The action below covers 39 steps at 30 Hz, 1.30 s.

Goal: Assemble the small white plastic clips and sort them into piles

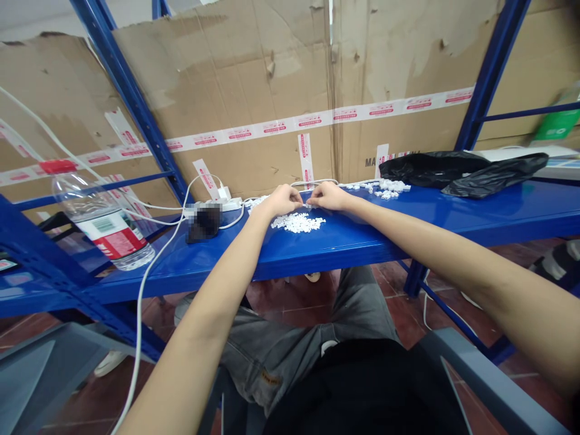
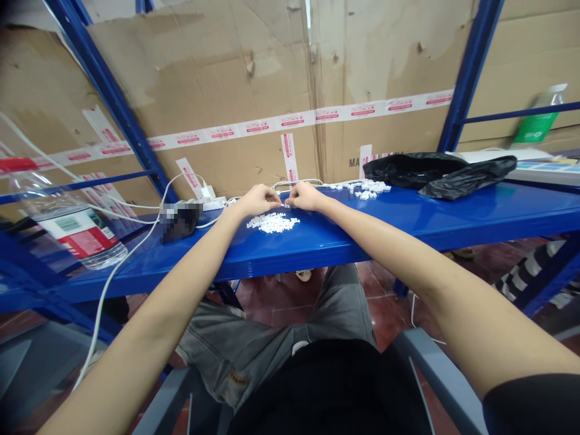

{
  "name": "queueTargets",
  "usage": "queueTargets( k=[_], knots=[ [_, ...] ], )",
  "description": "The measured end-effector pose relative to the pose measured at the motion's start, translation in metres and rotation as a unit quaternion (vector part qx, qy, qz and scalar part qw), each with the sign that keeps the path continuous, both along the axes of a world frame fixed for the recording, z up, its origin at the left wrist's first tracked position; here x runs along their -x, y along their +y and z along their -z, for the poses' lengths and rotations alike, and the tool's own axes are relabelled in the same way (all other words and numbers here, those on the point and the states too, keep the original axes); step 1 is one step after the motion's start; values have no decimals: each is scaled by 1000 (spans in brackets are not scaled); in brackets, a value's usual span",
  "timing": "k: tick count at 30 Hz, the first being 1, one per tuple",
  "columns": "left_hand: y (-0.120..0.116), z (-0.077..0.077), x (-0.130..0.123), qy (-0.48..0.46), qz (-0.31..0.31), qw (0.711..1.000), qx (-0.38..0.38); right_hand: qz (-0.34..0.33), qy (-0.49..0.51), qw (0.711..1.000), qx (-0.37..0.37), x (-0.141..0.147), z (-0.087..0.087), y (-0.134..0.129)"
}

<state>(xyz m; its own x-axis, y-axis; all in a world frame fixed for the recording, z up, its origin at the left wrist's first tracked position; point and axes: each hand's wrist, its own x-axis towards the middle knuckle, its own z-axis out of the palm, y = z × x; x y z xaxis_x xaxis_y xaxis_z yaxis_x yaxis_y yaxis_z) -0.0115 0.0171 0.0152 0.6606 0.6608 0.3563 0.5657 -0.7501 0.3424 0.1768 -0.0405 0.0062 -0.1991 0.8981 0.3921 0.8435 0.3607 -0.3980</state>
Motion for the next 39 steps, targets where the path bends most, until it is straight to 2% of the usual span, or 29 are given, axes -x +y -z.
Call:
queueTargets(
  k=[12,22,29,39],
  knots=[
    [1,2,-5,-24,21,999,-25,-18,71,997,-33,-6,7,17],
    [0,5,-10,-128,-6,992,16,-11,154,987,-50,-9,5,24],
    [5,8,-11,-166,-14,985,45,-7,229,973,-25,-4,3,19],
    [-4,6,-13,-159,-16,987,-28,-35,304,952,7,-3,5,22]
  ],
)
